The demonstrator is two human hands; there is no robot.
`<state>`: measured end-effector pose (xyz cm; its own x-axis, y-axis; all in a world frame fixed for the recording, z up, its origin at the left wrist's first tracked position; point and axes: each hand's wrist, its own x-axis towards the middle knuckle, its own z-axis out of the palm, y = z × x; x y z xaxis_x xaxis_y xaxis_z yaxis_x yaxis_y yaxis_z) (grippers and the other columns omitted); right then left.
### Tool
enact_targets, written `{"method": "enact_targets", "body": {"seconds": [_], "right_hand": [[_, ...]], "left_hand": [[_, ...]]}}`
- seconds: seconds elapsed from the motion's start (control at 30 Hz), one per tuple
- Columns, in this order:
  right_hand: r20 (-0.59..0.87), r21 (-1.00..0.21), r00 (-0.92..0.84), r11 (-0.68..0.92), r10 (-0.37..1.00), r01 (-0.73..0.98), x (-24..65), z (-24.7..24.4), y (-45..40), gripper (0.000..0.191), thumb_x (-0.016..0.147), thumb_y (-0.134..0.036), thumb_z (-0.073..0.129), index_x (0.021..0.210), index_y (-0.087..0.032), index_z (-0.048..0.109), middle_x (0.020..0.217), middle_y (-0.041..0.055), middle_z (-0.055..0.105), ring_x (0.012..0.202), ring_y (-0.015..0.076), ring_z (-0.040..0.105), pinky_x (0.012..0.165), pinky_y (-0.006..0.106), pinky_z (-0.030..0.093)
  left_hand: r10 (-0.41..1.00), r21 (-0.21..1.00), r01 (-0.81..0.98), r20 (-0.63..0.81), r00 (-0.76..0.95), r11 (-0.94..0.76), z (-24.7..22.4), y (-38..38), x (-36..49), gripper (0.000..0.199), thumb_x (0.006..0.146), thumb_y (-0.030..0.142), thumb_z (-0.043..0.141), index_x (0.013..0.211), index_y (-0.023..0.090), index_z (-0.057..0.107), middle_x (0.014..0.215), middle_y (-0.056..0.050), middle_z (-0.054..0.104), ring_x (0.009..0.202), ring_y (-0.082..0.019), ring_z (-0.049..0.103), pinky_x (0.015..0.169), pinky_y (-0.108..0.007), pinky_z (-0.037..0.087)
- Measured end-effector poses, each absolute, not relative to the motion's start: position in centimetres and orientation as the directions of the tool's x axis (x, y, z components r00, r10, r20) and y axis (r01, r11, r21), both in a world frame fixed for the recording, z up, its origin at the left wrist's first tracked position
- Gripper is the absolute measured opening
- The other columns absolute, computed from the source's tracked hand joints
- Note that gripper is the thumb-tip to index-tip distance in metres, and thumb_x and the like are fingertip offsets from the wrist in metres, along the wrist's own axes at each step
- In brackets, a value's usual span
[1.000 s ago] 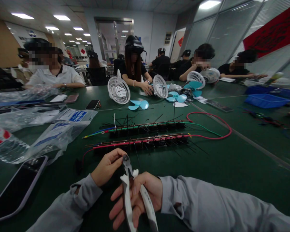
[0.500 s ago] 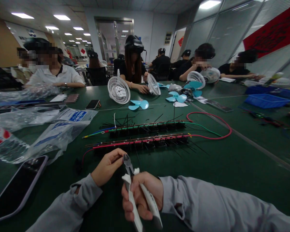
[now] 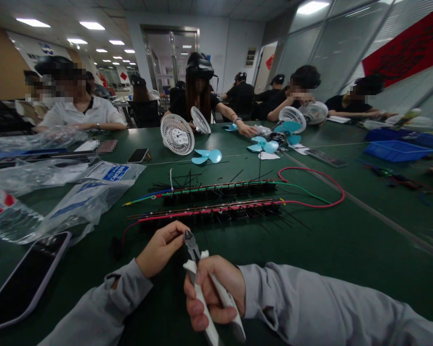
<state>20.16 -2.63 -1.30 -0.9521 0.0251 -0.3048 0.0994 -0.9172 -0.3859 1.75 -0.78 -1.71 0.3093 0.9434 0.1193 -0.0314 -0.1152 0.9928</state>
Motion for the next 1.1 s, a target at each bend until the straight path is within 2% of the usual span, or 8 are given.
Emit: {"method": "enact_targets", "body": {"seconds": [0.3,0.47,0.53,0.67,0.8,0.9,1.0,1.1], "right_hand": [[-0.347,-0.372,-0.937,-0.923,0.04,0.099,20.2,-0.8,-2.9,0.019,0.059,-0.027,0.046,0.071,-0.013,0.05,0.058,0.005,0.047,0.048,0.0166,0.051,0.021,0.014,0.017],[-0.293,-0.377,-0.956,-0.922,0.028,0.089,20.2,-1.6,-2.6,0.02,0.061,-0.026,0.045,0.073,-0.013,0.052,0.059,0.0061,0.05,0.05,0.0177,0.053,0.022,0.014,0.019],[-0.243,-0.382,-0.97,-0.921,0.023,0.074,20.1,-2.2,-2.4,0.022,0.061,-0.026,0.045,0.075,-0.011,0.054,0.062,0.0082,0.053,0.054,0.0194,0.057,0.023,0.015,0.024],[-0.149,-0.415,-0.988,-0.91,0.043,0.023,19.6,-3.1,-2.2,0.037,0.057,-0.025,0.045,0.086,-0.006,0.058,0.079,0.0161,0.063,0.074,0.0272,0.065,0.036,0.024,0.045],[-0.126,-0.408,-0.992,-0.912,0.027,0.028,19.4,-3.2,-2.2,0.044,0.057,-0.024,0.045,0.095,-0.006,0.057,0.09,0.0174,0.064,0.085,0.0285,0.064,0.049,0.03,0.053],[-0.14,-0.422,-0.99,-0.906,0.027,0.035,19.6,-3.1,-2.1,0.04,0.061,-0.023,0.043,0.094,-0.004,0.056,0.083,0.0168,0.064,0.079,0.0269,0.065,0.044,0.027,0.05],[-0.16,-0.404,-0.986,-0.914,0.038,0.03,19.9,-2.8,-2.1,0.031,0.065,-0.024,0.042,0.086,-0.006,0.056,0.068,0.0119,0.058,0.065,0.0231,0.063,0.029,0.019,0.037],[-0.178,-0.386,-0.984,-0.921,0.024,0.047,20.2,-2.3,-2.2,0.026,0.066,-0.024,0.042,0.082,-0.009,0.055,0.064,0.0082,0.053,0.058,0.02,0.058,0.023,0.016,0.025]], "left_hand": [[0.938,0.99,-0.031,0.138,0.319,-0.135,-1.9,-0.7,1.7,0.019,0.084,0.033,0.059,0.086,0.014,0.059,0.085,-0.005,0.059,0.078,-0.016,0.055,0.073,-0.026,0.045],[0.943,0.991,-0.037,0.133,0.305,-0.128,-1.8,-0.7,1.7,0.02,0.083,0.034,0.061,0.085,0.014,0.059,0.084,-0.004,0.059,0.077,-0.015,0.055,0.072,-0.025,0.045],[0.945,0.992,-0.038,0.126,0.302,-0.12,-1.9,-0.7,1.8,0.02,0.083,0.033,0.061,0.085,0.014,0.059,0.083,-0.004,0.059,0.077,-0.015,0.055,0.072,-0.025,0.045],[0.939,0.993,-0.036,0.121,0.323,-0.116,-2.0,-0.6,1.8,0.017,0.083,0.031,0.06,0.084,0.014,0.059,0.083,-0.004,0.059,0.078,-0.016,0.056,0.073,-0.026,0.046],[0.93,0.993,-0.025,0.114,0.35,-0.113,-2.1,-0.7,1.8,0.016,0.084,0.029,0.059,0.084,0.014,0.059,0.084,-0.004,0.059,0.077,-0.015,0.055,0.073,-0.026,0.046],[0.931,0.992,-0.021,0.12,0.344,-0.121,-2.1,-0.7,1.8,0.015,0.084,0.029,0.059,0.084,0.014,0.058,0.084,-0.004,0.059,0.078,-0.016,0.056,0.073,-0.027,0.046],[0.928,0.99,-0.02,0.137,0.346,-0.138,-2.0,-0.7,1.8,0.015,0.084,0.028,0.059,0.084,0.014,0.058,0.085,-0.004,0.059,0.079,-0.016,0.056,0.074,-0.027,0.046],[0.923,0.988,0.003,0.144,0.357,-0.155,-2.0,-0.7,1.8,0.014,0.085,0.028,0.058,0.084,0.014,0.058,0.084,-0.004,0.057,0.077,-0.015,0.055,0.071,-0.026,0.046]]}}
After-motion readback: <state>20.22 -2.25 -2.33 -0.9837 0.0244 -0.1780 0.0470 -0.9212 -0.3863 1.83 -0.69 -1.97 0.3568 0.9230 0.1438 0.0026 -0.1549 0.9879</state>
